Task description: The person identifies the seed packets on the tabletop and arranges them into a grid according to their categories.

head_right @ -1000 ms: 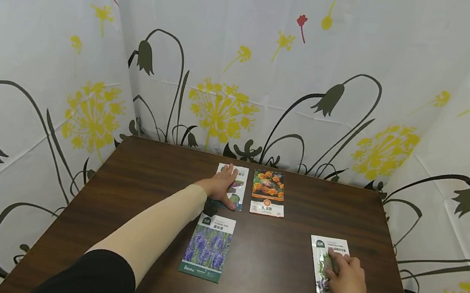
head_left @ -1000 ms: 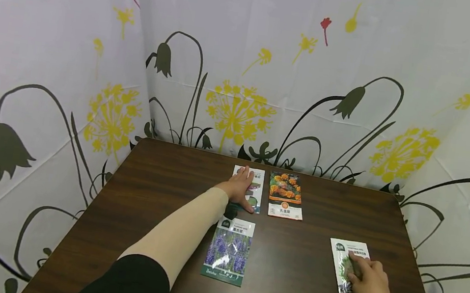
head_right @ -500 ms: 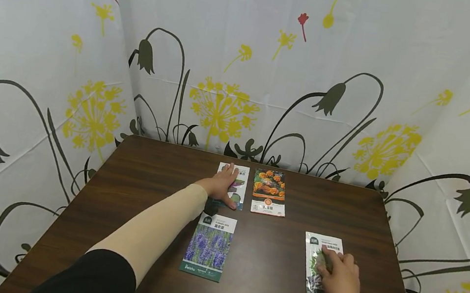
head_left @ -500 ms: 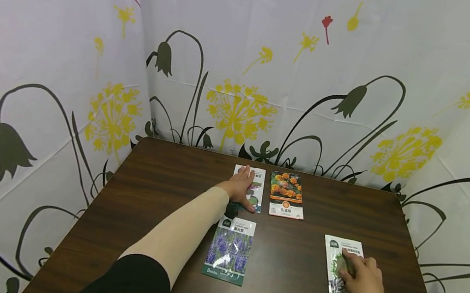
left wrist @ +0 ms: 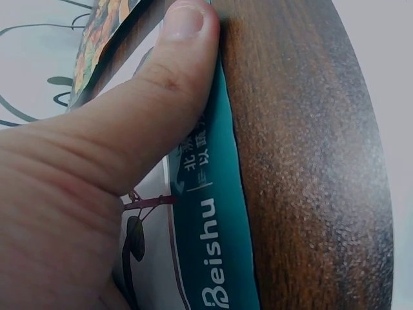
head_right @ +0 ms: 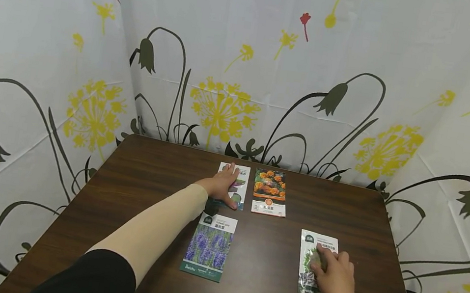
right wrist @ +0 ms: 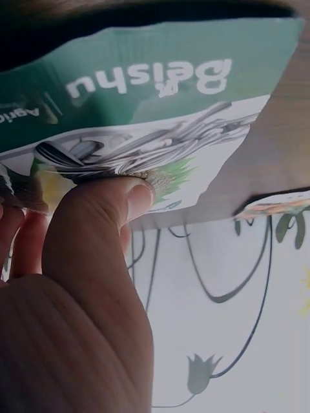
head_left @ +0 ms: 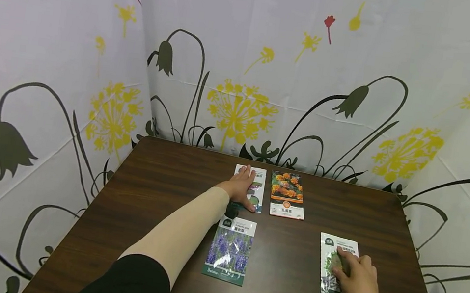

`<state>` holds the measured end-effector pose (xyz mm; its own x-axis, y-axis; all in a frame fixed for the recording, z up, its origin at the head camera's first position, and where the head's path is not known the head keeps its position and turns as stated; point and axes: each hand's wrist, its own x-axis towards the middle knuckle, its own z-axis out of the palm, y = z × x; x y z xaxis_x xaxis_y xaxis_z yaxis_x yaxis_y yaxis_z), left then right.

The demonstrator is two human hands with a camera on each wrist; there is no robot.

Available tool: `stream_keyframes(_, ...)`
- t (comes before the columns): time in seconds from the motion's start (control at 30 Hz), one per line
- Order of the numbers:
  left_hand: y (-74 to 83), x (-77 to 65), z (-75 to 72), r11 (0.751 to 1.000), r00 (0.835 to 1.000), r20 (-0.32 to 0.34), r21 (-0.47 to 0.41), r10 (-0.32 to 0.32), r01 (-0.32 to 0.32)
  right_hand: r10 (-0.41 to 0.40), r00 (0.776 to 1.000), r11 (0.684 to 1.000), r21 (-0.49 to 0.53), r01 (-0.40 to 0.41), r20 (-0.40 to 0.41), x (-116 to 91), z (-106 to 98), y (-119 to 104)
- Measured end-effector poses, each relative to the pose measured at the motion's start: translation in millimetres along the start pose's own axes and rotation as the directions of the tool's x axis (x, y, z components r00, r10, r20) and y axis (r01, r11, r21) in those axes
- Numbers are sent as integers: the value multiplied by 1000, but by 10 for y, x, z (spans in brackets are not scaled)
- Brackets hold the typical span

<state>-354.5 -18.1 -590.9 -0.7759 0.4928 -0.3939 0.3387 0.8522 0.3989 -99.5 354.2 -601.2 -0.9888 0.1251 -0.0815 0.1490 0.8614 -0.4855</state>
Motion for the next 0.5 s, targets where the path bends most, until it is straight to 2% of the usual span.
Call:
stream_keyframes(0.3,-10,45,18,1000,1000,-3,15,4,-4,-23,1000,1000,-5,23,-3,18,102,-107)
stream_keyframes(0.5,-92,181,94,1000,1000,11,21,-8,8,-38,999,999,-8,38,2,26,175,-193)
